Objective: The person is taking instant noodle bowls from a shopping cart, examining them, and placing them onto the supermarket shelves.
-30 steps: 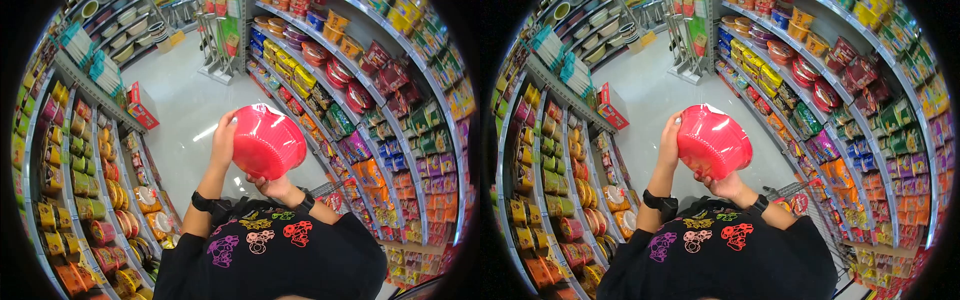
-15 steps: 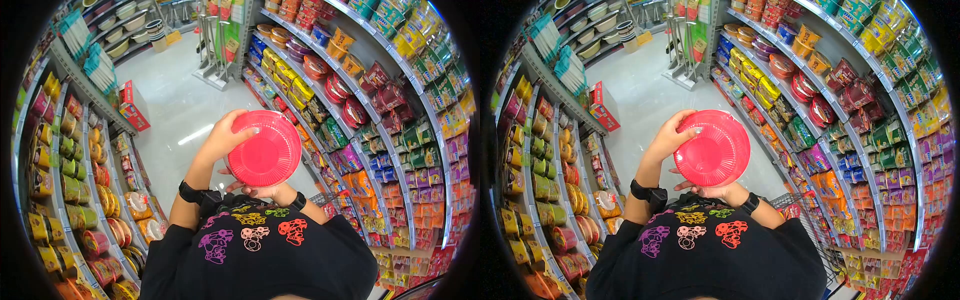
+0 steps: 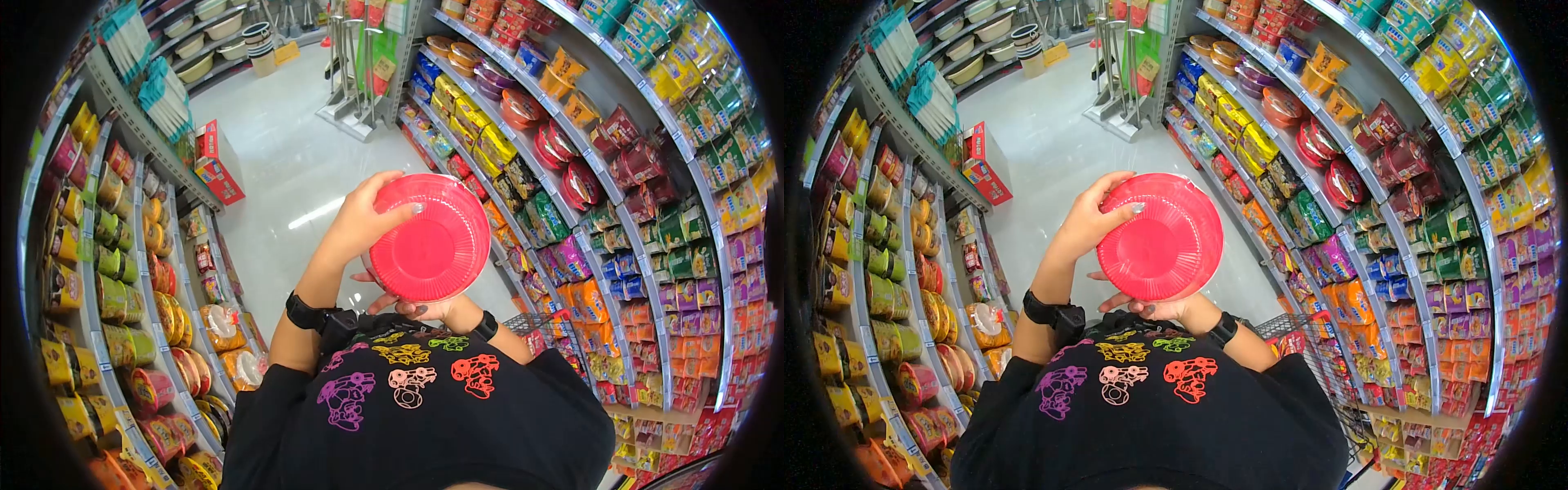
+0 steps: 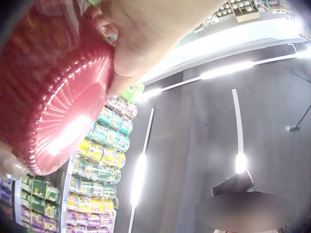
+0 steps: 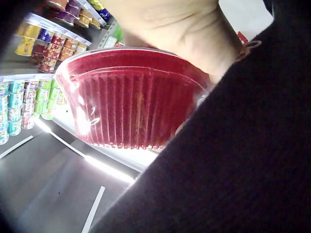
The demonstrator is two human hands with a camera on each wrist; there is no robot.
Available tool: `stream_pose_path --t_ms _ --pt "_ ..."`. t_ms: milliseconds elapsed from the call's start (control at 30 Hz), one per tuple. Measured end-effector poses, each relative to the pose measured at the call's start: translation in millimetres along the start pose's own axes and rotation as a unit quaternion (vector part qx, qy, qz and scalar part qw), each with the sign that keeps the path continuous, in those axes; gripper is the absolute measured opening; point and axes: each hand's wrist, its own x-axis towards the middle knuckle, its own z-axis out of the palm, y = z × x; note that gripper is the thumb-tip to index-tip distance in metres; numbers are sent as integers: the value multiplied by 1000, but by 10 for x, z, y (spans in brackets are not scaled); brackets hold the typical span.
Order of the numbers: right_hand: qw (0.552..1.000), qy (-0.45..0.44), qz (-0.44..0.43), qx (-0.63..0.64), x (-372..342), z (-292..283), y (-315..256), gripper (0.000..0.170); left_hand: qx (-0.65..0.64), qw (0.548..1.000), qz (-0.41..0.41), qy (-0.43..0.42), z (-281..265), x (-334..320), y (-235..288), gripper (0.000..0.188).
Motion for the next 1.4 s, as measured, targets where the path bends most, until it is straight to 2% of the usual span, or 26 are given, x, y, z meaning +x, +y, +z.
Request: stream_pose_path --t_ms 200,333,467,733,900,1033,1267,1400 --pt "993 -90 51 63 39 -78 -24 84 -6 1000 6 3 -15 -17 14 47" --pt "995 -77 48 51 68 -94 -14 84 -17 1000 8 4 -50 -48 20 47" --pt "1000 7 13 7 93 6 10 77 -20 1000 14 1 -88 -63 27 47" --pt "1000 2 29 9 190 -14 7 79 -63 997 24 25 -199 -103 -20 50" --pt "998 -29 50 27 304 11 18 83 -76 997 12 5 -323 -167 20 46" --pt "998 -10 62 29 382 60 8 86 -103 995 7 6 -427 -194 -5 46" --pt "994 -30 99 48 727 118 19 81 -67 997 26 37 -703 -310 89 51" --pt "993 6 84 -83 957 137 60 79 -71 994 58 52 -905 -413 84 53"
